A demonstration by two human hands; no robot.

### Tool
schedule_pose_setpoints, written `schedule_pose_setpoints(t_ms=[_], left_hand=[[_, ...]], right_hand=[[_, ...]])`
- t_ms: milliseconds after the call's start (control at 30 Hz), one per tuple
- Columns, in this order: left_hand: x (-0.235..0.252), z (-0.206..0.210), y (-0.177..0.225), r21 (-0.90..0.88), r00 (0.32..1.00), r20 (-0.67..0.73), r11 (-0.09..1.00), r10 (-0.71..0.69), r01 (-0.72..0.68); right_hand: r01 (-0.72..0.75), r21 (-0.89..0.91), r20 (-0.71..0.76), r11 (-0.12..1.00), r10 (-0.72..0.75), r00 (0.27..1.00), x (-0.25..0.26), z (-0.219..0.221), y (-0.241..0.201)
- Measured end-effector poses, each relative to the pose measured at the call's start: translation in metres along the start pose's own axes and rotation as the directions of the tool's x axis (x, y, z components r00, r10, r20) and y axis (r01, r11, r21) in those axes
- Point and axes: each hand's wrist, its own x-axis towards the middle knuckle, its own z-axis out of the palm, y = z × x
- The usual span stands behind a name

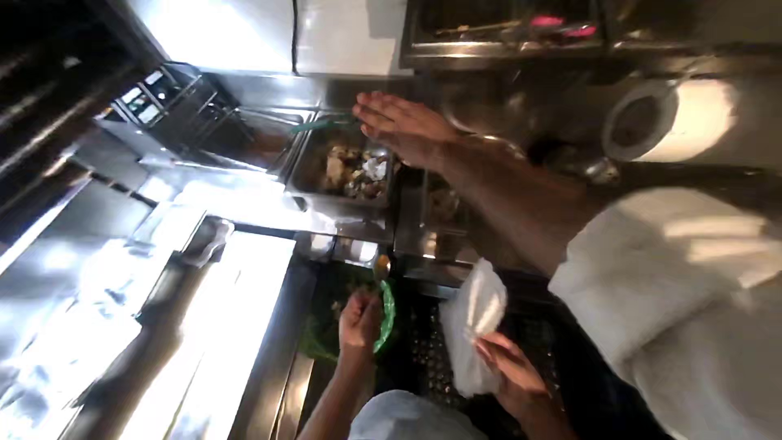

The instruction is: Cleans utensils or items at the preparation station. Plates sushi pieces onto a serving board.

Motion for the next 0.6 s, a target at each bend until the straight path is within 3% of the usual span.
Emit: schedule_pose_setpoints(t_ms=[100,233,333,467,600], left_hand=[[-0.049,0.007,-0.014,-0.038,0.999,-0.007,0.999,-0.039,0.039],[-0.086,0.001,-0.023,-0.076,0.989,-0.076,0.990,-0.126,0.120],[-0.099,-0.020,-0.033,-0.051,0.983,-0.078,0.986,-0.165,0.162],[-0.102,-0.053,-0.041,0.005,0.976,-0.088,0.979,-0.201,0.202],[-0.094,-0.100,-0.040,0.024,0.964,-0.089,0.967,-0.250,0.253]], right_hand=[[0.131,-0.068,0.168,0.989,-0.118,0.979,0.012,0.020,0.026],[0.170,0.220,0.216,0.961,-0.218,0.952,0.091,0.081,0.104],[0.311,0.497,0.143,0.810,-0.430,0.892,0.187,0.143,0.186],[0.227,0.627,0.086,0.745,-0.357,0.930,0.196,0.184,0.189],[0.370,0.601,-0.055,0.708,-0.426,0.903,0.200,0.237,0.183]])
